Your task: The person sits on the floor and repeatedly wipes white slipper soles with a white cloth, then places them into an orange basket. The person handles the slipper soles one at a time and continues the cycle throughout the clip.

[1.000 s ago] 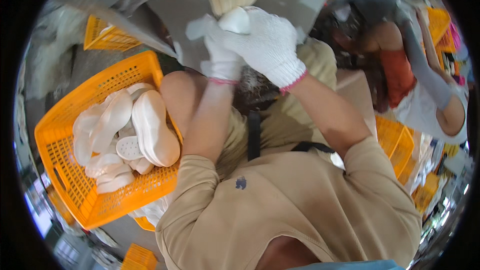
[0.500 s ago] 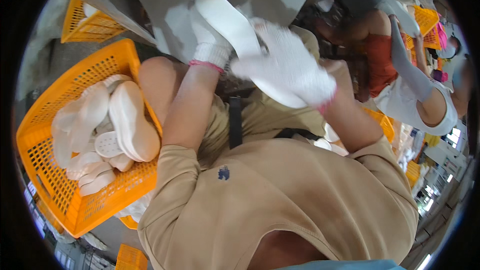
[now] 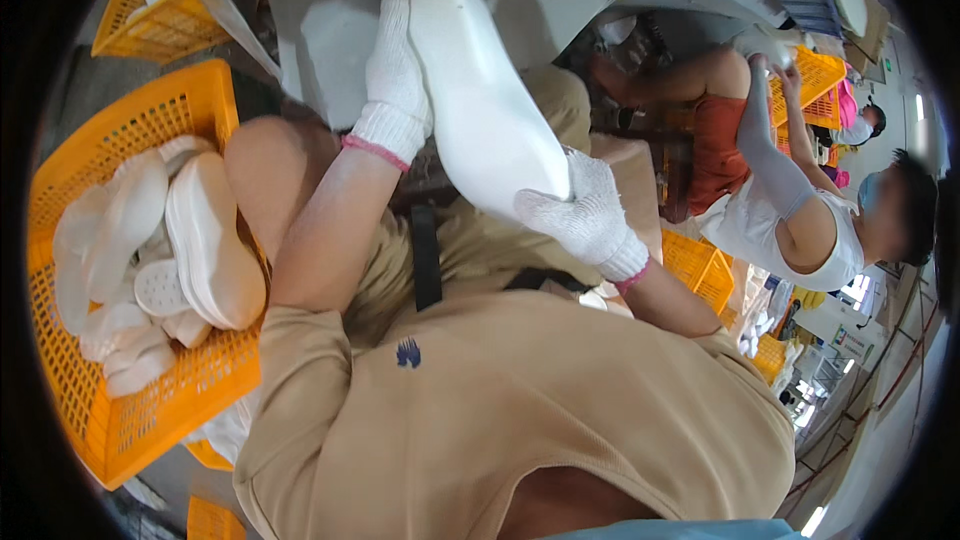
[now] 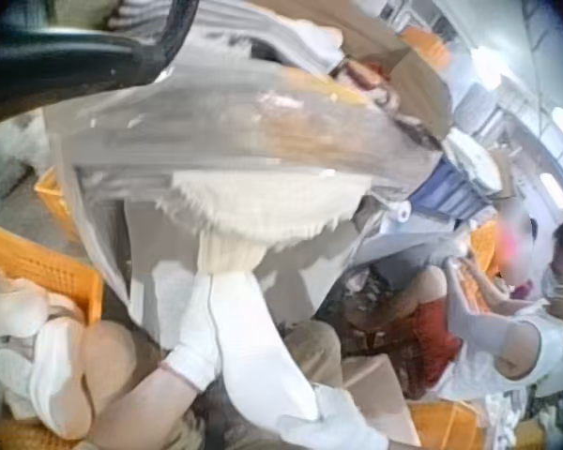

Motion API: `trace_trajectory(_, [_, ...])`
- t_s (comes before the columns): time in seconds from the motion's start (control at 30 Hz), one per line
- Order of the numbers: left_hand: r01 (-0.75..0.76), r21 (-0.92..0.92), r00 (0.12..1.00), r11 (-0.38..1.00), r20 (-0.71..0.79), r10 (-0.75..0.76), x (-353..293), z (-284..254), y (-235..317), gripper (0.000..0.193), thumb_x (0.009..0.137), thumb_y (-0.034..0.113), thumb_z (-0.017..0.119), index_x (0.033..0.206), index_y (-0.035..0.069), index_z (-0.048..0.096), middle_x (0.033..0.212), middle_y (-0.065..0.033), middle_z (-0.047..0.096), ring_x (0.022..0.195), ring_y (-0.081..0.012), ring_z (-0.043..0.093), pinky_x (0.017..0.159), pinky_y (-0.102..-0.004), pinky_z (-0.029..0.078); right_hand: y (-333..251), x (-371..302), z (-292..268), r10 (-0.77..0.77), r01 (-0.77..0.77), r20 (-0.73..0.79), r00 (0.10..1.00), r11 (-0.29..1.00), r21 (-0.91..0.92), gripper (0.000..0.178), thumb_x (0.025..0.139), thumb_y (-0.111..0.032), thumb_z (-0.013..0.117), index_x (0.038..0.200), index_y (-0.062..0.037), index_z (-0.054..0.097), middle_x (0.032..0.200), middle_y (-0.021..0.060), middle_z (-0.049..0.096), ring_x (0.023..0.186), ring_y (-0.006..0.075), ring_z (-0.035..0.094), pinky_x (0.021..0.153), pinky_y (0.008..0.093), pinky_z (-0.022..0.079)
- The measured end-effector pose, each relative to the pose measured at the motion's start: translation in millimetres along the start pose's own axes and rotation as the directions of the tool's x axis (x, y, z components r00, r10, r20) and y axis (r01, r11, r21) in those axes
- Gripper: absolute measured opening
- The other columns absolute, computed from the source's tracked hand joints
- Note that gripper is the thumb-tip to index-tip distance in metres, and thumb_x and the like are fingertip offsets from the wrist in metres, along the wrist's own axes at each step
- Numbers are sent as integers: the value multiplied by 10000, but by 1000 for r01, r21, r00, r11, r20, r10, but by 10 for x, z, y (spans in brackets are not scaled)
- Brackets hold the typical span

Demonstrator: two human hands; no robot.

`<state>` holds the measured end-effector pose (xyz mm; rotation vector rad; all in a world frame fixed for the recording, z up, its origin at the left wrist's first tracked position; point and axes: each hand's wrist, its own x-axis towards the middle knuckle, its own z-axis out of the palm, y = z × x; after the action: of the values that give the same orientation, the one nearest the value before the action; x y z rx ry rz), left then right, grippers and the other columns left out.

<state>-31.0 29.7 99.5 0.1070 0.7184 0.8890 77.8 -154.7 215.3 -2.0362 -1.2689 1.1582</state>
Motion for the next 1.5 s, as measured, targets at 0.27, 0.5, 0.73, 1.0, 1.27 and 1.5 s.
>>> trace_trajectory(0.27, [-14, -30, 1000, 999, 7, 15, -50, -24, 114, 529, 1086, 462, 494, 1343, 18, 624, 1216, -130, 723, 1131, -273, 682, 1030, -395, 537, 66, -203, 50, -227, 229, -43, 973, 972, 53, 509, 839, -323, 773, 1220, 7, 700, 1053, 174, 742, 932, 255, 722, 846, 383, 560])
trace_trajectory(0.5, [-82, -110, 964, 991, 243, 107, -64, -167, -204, 578, 1077, 485, 503, 1400, 11, 571, 1354, -177, 657, 1247, -326, 640, 1109, -440, 507, 127, -155, -14, 156, -126, -47, 987, 915, 383, 556, 821, -368, 829, 1191, 32, 719, 1004, 141, 763, 926, 175, 712, 860, 351, 556])
trace_trajectory(0.73, [-280, -165, 932, 946, 189, 309, 515, -443, 66, 337, 1005, 257, 554, 1210, 15, 666, 1137, -122, 718, 1034, -262, 687, 946, -385, 565, -431, 251, 75, -181, 180, -45, 983, 984, -16, 470, 819, -385, 801, 1060, 12, 727, 969, 223, 751, 910, 362, 738, 817, 427, 571])
trace_trajectory(1.0, [-101, -205, 952, 973, 263, 154, 48, -344, 67, 354, 1030, 297, 563, 1219, 13, 659, 1165, -150, 723, 1055, -281, 698, 968, -414, 566, -360, -112, 114, -57, 52, -116, 992, 998, -46, 611, 820, -496, 776, 1192, -16, 709, 1000, 221, 738, 970, 403, 715, 862, 451, 561])
trace_trajectory(1.27, [-159, 5, 978, 987, 139, 157, 449, -491, 210, 368, 1046, 273, 567, 1290, 6, 634, 1179, -160, 702, 1012, -282, 694, 886, -407, 589, -186, 577, 200, -32, 90, -173, 984, 937, 337, 594, 818, -373, 837, 1207, 56, 703, 1019, 152, 761, 905, 200, 704, 845, 368, 561])
trace_trajectory(1.5, [-245, -181, 962, 952, 75, 262, 509, -523, 575, 363, 1020, 253, 630, 1275, -6, 616, 1131, -151, 692, 938, -281, 695, 826, -403, 610, -325, 1246, 356, -22, -5, 29, 999, 698, 716, 524, 778, -220, 897, 1187, 53, 713, 1051, 132, 763, 904, 188, 726, 800, 340, 593])
